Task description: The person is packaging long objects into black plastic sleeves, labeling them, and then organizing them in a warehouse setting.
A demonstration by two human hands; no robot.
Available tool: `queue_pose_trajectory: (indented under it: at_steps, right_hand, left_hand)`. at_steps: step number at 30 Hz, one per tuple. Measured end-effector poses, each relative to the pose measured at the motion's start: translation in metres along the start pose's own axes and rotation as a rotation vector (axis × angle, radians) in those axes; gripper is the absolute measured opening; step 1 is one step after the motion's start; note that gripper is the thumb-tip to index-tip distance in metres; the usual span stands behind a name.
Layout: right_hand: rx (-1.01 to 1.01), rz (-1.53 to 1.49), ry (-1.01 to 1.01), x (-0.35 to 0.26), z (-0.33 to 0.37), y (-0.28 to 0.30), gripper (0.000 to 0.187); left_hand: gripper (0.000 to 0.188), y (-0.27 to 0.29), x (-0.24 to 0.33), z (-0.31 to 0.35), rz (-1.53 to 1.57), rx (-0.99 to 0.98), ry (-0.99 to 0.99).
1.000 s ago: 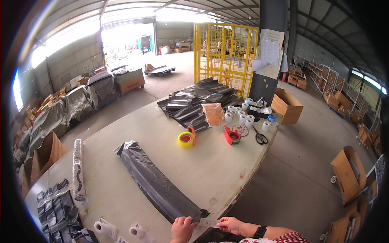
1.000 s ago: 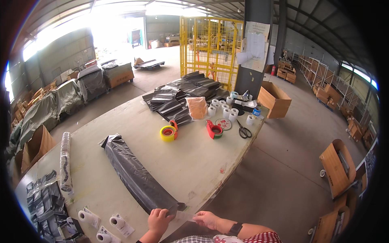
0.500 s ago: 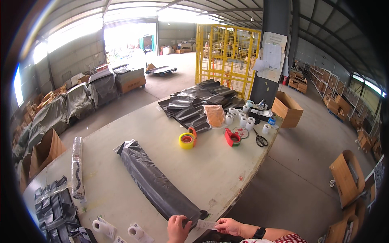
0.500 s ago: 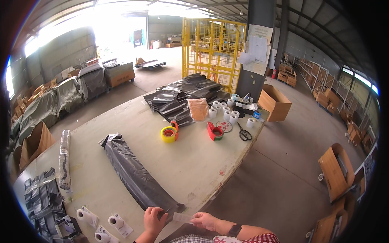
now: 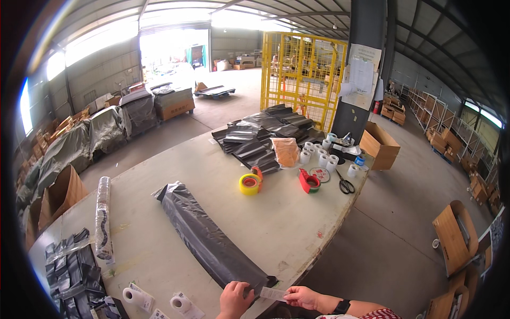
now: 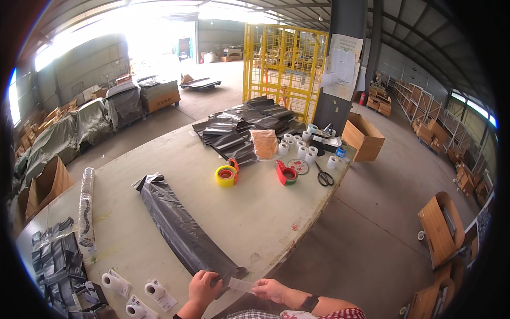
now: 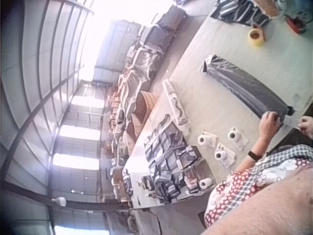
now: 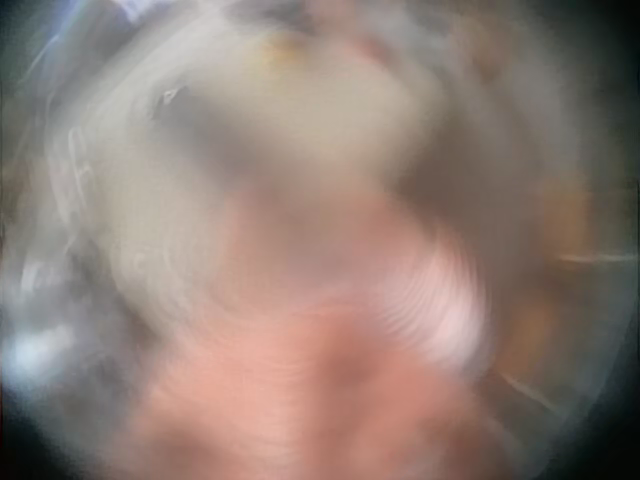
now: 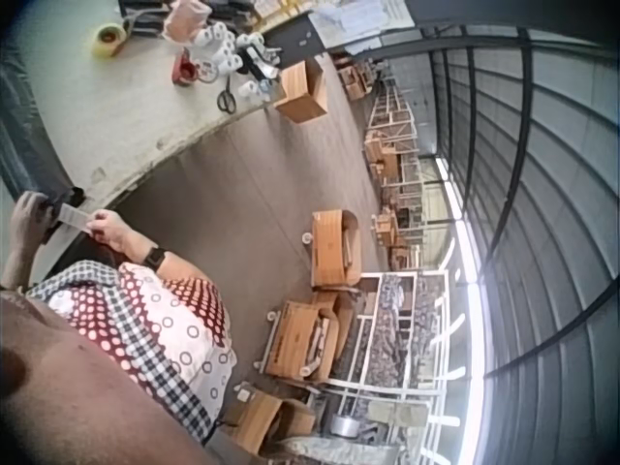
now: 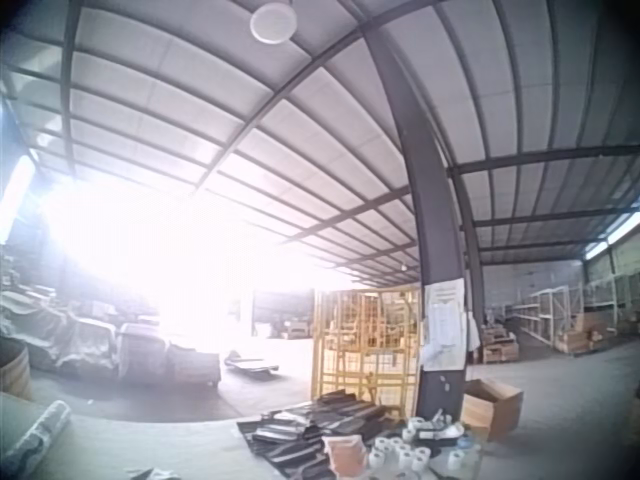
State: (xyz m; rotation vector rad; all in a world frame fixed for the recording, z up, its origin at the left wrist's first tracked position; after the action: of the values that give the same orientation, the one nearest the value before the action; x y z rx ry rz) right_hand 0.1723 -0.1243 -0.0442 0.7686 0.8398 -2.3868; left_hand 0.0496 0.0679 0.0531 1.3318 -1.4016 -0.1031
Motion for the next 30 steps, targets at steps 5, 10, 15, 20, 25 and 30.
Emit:
queue_pose_trajectory:
  at_steps: [5, 10, 15, 20, 25, 30]
  right_hand:
    - [-0.008, 0.013, -0.008, 0.004, -0.001, 0.003, 0.015]
    - [-0.022, 0.033, 0.003, 0.006, -0.001, 0.009, 0.017]
    - [-0.007, 0.052, 0.003, 0.004, 0.0, 0.008, 0.016]
    - [-0.013, 0.043, -0.007, 0.003, 0.0, 0.003, 0.014]
    - [-0.012, -0.021, -0.021, -0.005, 0.002, -0.021, 0.012]
    - [0.042, -0.14, 0.039, -0.015, -0.018, -0.05, 0.011]
  left_hand:
    - [0.015, 0.0, -0.002, -0.001, 0.012, -0.052, 0.058]
    - [0.011, -0.013, -0.008, -0.002, -0.019, 0.014, -0.03]
    - [0.014, -0.019, -0.008, -0.005, -0.125, 0.064, -0.117]
    - [0.014, -0.017, -0.008, -0.009, -0.113, 0.102, -0.084]
    - [0.014, -0.003, 0.002, -0.017, -0.039, 0.08, -0.011]
    - [0.015, -0.001, 0.009, -0.02, -0.035, 0.073, -0.032]
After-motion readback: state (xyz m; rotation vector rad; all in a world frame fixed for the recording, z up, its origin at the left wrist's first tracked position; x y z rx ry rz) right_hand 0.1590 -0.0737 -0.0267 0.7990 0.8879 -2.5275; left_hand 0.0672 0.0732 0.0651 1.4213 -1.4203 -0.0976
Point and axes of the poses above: each hand's wrist, its own z-axis away from the middle knuckle, its own y-axis out of the back of the hand, x = y × z, the point moved 5 cm from there along -z, towards the middle knuckle, and after that the axes turned 7 degrees about y, right-handed, at the moved point
